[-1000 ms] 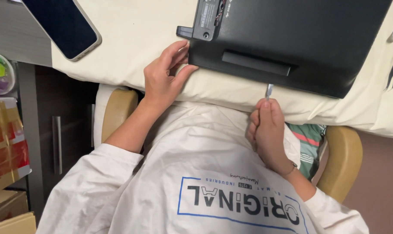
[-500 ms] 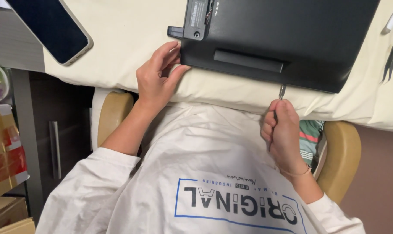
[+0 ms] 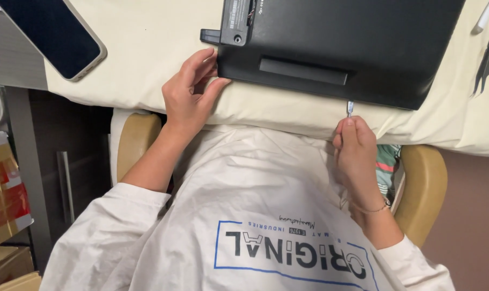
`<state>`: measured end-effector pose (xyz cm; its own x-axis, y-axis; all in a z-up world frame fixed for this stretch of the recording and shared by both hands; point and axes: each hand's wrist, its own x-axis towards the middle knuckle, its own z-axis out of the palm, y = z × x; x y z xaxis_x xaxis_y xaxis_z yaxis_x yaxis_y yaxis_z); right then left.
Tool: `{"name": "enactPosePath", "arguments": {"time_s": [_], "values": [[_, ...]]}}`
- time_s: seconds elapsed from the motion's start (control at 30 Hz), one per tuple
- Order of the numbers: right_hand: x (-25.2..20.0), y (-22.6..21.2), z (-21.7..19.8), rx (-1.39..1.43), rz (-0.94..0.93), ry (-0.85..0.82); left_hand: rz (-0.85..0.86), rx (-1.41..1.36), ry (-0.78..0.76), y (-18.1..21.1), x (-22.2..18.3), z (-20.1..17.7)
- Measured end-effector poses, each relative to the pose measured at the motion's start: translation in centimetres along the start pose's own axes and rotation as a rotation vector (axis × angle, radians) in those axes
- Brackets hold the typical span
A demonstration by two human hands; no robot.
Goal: The person is prying open the back cover of a computer monitor using a prying tool and a screwdriver.
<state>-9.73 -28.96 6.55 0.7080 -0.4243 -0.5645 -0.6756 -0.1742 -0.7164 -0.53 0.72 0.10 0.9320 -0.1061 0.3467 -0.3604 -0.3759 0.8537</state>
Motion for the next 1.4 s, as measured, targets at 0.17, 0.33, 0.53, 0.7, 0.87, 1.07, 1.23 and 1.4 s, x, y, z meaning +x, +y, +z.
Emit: {"name": "enactPosePath", "arguments": {"time_s": [0.17,0.33,0.53,0.7,0.87,1.07,1.23,1.4], "values": [[2.3,2.3,-2.3,0.907,0.363,-0.498,0.014,0.02,0.007,-0.1,0.1,0.1],[2.2,2.1,-3.2,0.993,0.44,-0.601,0.01,0.014,0.006,-0.1,-0.1,0.1],[1.4,0.8,-5.2,0.25,0.28,-0.034,-0.043,-0.043,-0.007,0.2,0.0,0.1],[2.9,1.8,-6.2,0.326,0.182,0.039,-0.063,-0.039,0.0,0.5,0.0,0.0],[2.9,0.8,-5.7,0.432,0.2,-0.027,-0.045,-0.027,-0.001,0.5,0.1,0.0],[5.2,6.0,-6.4,1.048,0.136,-0.464,0.012,0.038,0.045,0.0,0.0,0.1],[3.6,3.5,-4.5,0.522,0.058,-0.11,0.012,0.011,0.045,0.0,0.2,0.2],[3.2,4.1,-2.0,0.408,-0.03,0.006,0.012,0.003,0.051,0.0,0.3,0.2]]}}
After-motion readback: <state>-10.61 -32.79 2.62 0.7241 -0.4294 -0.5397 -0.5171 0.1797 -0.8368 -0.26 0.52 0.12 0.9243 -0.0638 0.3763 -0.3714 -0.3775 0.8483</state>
